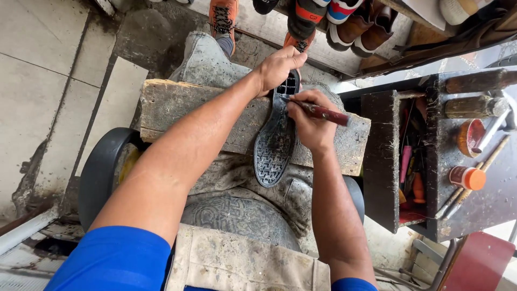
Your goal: Preparing a shoe sole for reattachment by marking or scraping the surface with a hand tool
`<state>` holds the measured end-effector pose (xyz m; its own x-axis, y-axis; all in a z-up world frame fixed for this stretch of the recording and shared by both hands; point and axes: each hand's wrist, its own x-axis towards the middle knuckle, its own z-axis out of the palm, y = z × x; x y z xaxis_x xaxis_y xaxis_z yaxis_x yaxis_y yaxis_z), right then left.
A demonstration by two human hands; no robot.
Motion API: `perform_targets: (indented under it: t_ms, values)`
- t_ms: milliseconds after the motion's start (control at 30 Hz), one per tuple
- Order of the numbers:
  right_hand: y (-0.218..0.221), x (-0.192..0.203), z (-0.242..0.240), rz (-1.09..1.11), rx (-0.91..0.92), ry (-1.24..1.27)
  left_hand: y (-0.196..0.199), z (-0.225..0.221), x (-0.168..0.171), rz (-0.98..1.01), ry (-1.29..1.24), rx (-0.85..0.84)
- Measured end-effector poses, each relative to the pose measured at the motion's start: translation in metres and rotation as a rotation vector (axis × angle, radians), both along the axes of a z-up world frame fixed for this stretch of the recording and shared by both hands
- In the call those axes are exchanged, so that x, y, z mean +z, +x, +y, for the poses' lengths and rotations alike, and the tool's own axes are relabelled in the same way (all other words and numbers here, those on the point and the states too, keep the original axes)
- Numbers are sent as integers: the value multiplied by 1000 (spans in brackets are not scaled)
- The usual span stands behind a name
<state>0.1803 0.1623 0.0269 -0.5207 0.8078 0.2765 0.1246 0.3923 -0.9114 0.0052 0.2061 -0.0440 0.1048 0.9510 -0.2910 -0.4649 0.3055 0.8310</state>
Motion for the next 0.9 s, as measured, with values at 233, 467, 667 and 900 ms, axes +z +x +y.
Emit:
perform_targets:
  t_ms: [233,467,667,900]
  values:
    - [1,-14,13,-236,130,78,4,-6,-15,24,94,16]
    - [-2,-19,8,-185,178,-6,0,-13,-11,37,89,57]
    - [-4,-33,8,-83,82,89,10,-3,-33,23,126,133]
    - [-4,-30,7,-189,-17,25,8,-5,-28,136,127,114]
